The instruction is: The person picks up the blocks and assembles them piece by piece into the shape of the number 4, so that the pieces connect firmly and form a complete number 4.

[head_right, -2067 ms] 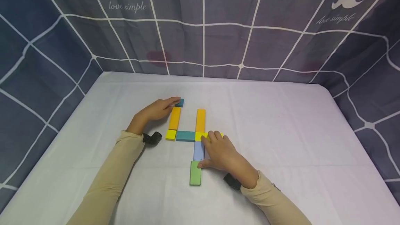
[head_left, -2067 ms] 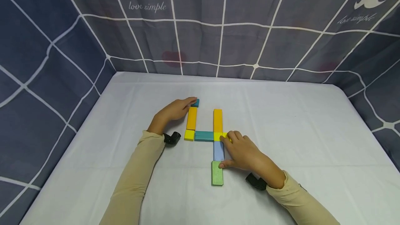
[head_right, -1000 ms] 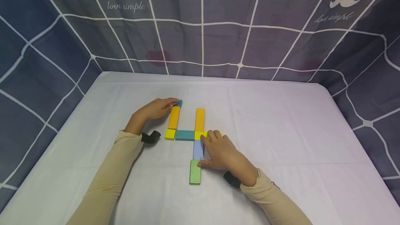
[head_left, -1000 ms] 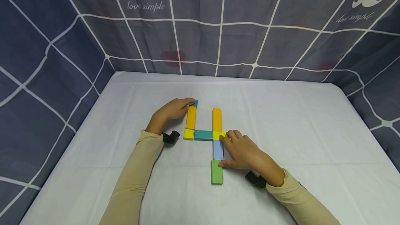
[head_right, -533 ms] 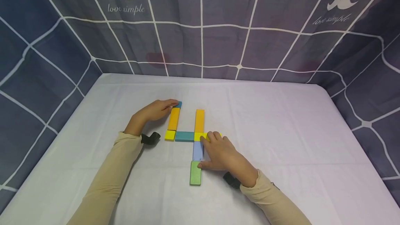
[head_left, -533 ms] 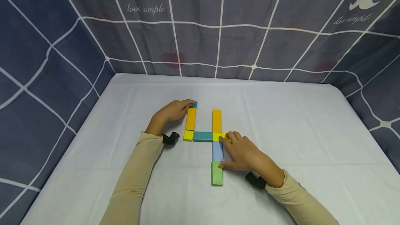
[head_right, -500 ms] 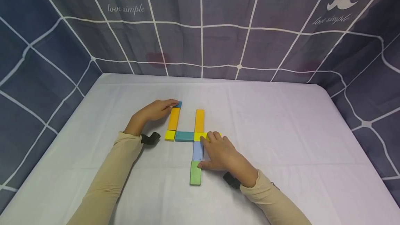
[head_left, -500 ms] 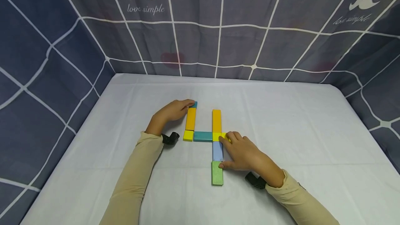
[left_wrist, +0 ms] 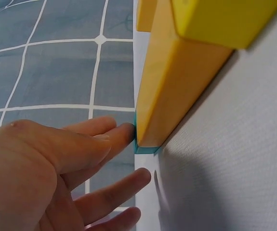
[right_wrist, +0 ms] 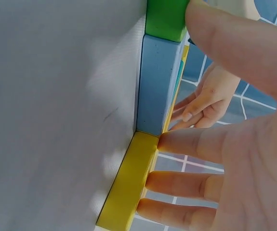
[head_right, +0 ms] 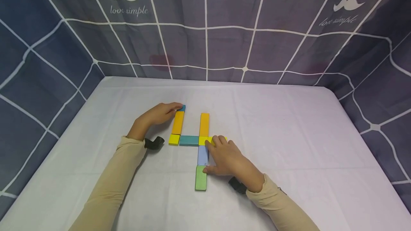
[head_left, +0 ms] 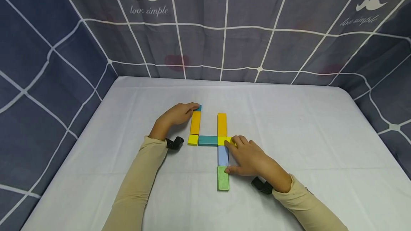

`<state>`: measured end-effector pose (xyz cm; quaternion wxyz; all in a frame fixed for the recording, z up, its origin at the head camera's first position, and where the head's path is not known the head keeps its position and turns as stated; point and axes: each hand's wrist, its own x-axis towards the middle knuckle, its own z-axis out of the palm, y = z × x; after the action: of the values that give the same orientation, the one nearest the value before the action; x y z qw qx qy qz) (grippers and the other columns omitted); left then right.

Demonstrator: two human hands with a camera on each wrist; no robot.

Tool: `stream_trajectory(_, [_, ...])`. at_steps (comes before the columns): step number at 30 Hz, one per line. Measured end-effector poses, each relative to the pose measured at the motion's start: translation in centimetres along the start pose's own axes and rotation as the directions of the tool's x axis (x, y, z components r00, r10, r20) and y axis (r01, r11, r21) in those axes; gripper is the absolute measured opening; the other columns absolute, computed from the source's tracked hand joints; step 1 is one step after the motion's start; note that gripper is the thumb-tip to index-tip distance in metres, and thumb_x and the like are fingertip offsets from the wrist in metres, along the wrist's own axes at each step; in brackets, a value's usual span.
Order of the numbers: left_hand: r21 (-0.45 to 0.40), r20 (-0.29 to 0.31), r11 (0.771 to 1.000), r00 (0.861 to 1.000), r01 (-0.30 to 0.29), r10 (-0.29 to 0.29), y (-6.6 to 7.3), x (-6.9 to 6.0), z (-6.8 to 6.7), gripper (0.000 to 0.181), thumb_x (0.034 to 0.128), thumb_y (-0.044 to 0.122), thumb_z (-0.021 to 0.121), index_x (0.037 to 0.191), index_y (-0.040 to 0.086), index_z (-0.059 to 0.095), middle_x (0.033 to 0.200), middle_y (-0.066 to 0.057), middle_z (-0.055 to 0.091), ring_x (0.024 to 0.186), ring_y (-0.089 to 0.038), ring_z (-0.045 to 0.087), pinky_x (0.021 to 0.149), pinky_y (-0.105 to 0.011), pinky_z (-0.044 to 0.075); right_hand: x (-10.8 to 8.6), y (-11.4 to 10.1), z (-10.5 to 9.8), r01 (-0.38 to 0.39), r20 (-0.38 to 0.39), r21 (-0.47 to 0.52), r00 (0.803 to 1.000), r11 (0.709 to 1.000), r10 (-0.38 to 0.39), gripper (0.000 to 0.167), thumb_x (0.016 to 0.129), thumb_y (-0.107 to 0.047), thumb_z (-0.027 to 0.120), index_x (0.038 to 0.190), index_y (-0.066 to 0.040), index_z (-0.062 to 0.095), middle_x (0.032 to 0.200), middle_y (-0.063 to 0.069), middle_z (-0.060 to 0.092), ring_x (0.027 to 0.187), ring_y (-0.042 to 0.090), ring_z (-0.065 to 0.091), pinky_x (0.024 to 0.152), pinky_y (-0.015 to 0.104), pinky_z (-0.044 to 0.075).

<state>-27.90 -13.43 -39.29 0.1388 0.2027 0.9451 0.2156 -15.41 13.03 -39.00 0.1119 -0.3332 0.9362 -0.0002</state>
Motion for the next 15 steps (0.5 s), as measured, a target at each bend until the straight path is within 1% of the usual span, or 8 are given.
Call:
stream_trajectory(7, [0.015, -0.017, 1.000, 1.000, -0.004, 0.004, 0.09, -0.13, 0.00, 0.040, 0.0965, 0.013, 0.038, 0.136, 0.014, 0.043, 0.136, -0.008, 0.049, 0.120, -0.024, 0.049, 0.104, -0.043, 0.035, 0.02, -0.01, 0.08, -0.004, -0.001, -0.002, 1.000, 1.000, 0.004, 0.085, 0.076, -0.062, 0.058, 0.136, -0.006, 0.040, 0.128, 0.012, 0.041, 0.122, 0.028, 0.036, 0.083, 0.041, 0.042])
stream_trajectory(12, [0.017, -0.025, 1.000, 1.000, -0.005, 0.005, 0.26, -0.10, 0.02, 0.039, 0.0966, 0.014, 0.038, 0.135, 0.015, 0.044, 0.134, -0.008, 0.050, 0.103, -0.023, 0.052, 0.100, -0.041, 0.040, 0.01, 0.03, 0.10, -0.005, -0.005, 0.000, 1.000, 1.000, 0.005, 0.085, 0.076, -0.063, 0.058, 0.136, -0.006, 0.040, 0.127, 0.012, 0.041, 0.122, 0.028, 0.036, 0.082, 0.040, 0.042])
stream_trajectory(15, [0.016, -0.028, 1.000, 1.000, -0.001, 0.002, 0.37, -0.13, 0.05, 0.039, 0.0966, 0.013, 0.039, 0.135, 0.015, 0.045, 0.134, -0.008, 0.051, 0.098, -0.023, 0.051, 0.097, -0.040, 0.041, -0.01, 0.05, 0.12, -0.004, -0.008, 0.002, 1.000, 1.000, 0.004, 0.085, 0.076, -0.063, 0.058, 0.136, -0.006, 0.040, 0.128, 0.012, 0.041, 0.122, 0.029, 0.036, 0.082, 0.040, 0.042])
